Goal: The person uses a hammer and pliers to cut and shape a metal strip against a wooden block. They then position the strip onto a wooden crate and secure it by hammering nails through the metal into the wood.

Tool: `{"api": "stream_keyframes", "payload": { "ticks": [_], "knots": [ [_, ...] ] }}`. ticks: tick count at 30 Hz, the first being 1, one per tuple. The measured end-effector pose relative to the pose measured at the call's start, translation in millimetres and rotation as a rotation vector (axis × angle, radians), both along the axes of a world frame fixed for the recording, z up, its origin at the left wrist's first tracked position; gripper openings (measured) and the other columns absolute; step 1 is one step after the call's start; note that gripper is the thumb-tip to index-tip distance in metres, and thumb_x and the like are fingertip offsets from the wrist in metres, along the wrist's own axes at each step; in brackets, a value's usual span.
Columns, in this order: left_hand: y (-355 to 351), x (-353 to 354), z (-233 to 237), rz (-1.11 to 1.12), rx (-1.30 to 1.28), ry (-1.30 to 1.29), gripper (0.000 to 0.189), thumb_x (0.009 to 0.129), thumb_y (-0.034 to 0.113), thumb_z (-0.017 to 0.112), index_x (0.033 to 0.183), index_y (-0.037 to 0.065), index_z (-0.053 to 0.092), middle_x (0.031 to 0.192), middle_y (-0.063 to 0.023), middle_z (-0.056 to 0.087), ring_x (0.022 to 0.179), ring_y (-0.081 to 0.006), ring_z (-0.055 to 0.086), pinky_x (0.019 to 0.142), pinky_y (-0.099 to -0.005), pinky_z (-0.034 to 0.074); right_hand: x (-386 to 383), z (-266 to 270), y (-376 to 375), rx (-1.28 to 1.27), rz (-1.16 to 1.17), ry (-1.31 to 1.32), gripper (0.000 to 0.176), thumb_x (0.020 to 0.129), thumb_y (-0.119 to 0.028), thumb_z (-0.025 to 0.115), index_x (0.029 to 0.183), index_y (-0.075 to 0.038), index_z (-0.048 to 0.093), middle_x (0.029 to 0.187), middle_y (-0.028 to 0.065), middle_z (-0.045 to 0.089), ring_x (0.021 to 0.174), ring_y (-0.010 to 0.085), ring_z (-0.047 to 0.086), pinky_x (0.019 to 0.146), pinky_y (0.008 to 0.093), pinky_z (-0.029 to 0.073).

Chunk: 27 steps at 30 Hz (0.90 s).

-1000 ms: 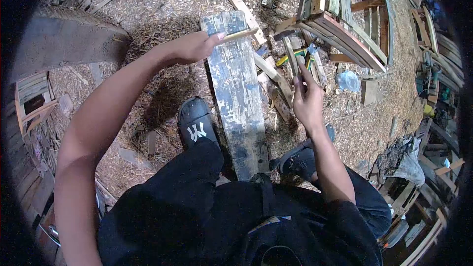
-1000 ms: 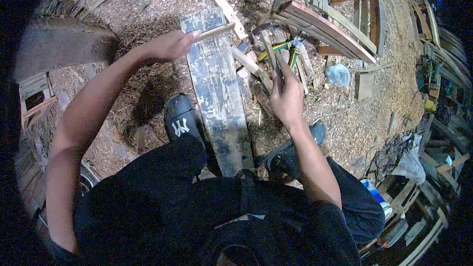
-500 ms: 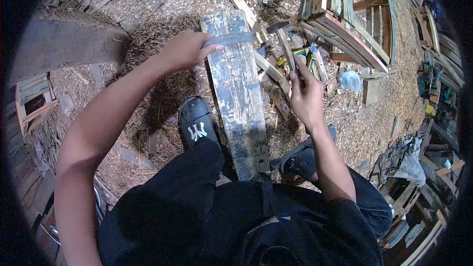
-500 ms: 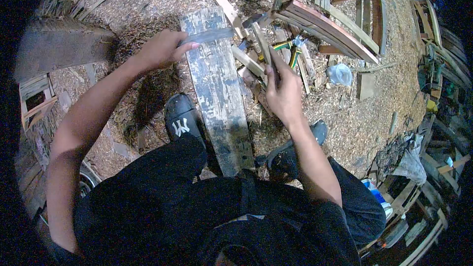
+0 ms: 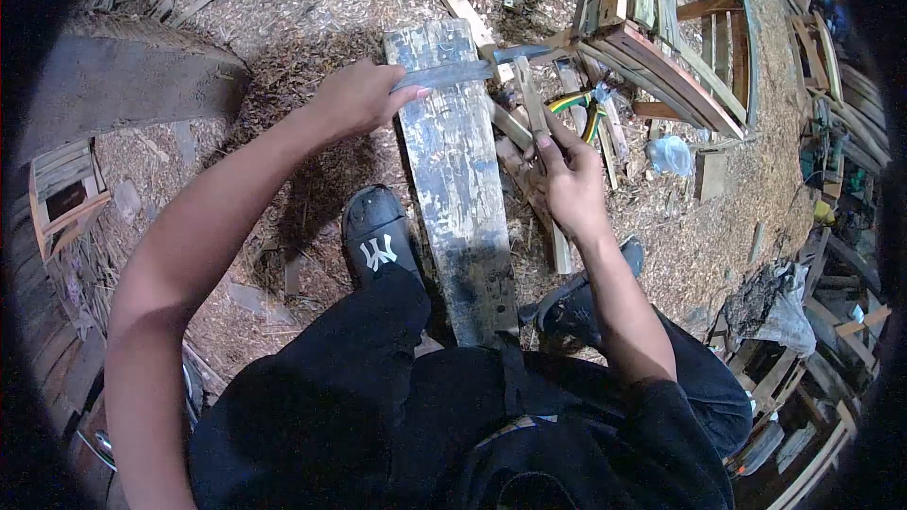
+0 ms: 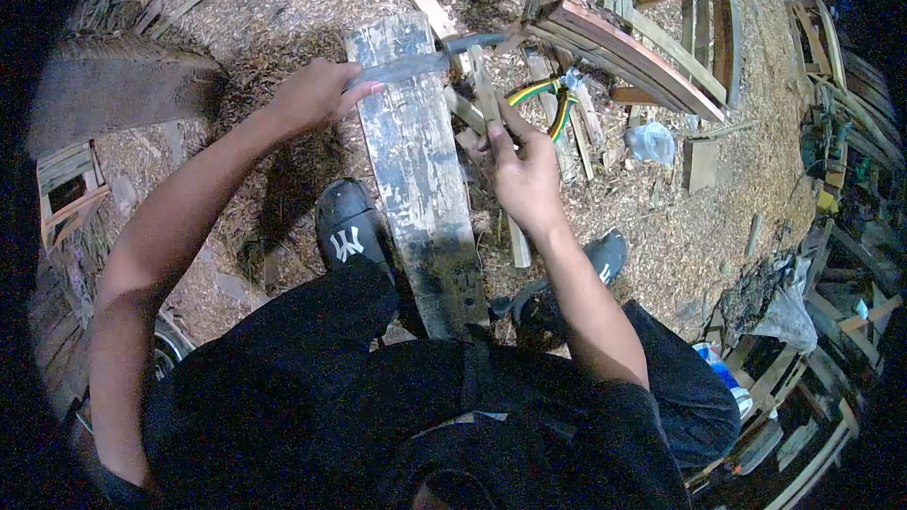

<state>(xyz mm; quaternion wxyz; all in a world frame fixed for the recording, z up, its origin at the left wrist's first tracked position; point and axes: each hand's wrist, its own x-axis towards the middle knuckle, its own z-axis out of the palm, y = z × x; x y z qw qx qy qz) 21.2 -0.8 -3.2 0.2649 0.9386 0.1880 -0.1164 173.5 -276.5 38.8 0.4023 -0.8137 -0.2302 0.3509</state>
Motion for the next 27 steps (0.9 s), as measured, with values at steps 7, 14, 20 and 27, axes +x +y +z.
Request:
{"api": "stream_keyframes", "payload": {
  "ticks": [7,14,20,27],
  "knots": [
    [-1,1,5,-0.008,-0.031,0.113,0.062,0.104,0.062,0.050,0.095,0.004,0.071,0.082,-0.0213,0.070,0.079,-0.0422,0.071,0.073,-0.0555,0.057,-14,9,5,0.066,-0.235,0.379,0.046,0.109,-0.012,0.054,0.154,-0.001,0.050,0.089,-0.0006,0.063,0.060,0.0049,0.048,0.052,0.0236,0.040],
    [1,4,8,-0.041,0.074,0.113,0.061,0.103,0.063,0.050,0.099,0.006,0.071,0.080,-0.0198,0.070,0.077,-0.0411,0.072,0.072,-0.0542,0.058,1,-29,-8,0.084,-0.190,0.246,0.045,0.109,-0.013,0.055,0.153,-0.004,0.051,0.087,-0.0014,0.062,0.058,0.0041,0.047,0.051,0.0219,0.039],
    [6,3,12,-0.077,0.066,-0.005,0.059,0.102,0.064,0.051,0.101,0.008,0.070,0.078,-0.0175,0.070,0.074,-0.0400,0.072,0.069,-0.0544,0.058,17,-24,-7,0.049,-0.051,0.059,0.043,0.108,-0.015,0.058,0.150,-0.004,0.056,0.085,-0.0041,0.061,0.064,0.0031,0.047,0.057,0.0207,0.040],
    [6,3,2,-0.099,0.159,-0.076,0.050,0.101,0.059,0.057,0.102,0.010,0.067,0.072,-0.0188,0.068,0.069,-0.0428,0.070,0.064,-0.0564,0.055,32,-15,-15,0.028,0.102,-0.069,0.043,0.108,-0.014,0.059,0.149,0.000,0.056,0.106,0.0036,0.072,0.090,0.0085,0.060,0.083,0.0245,0.050]
  ]
}}
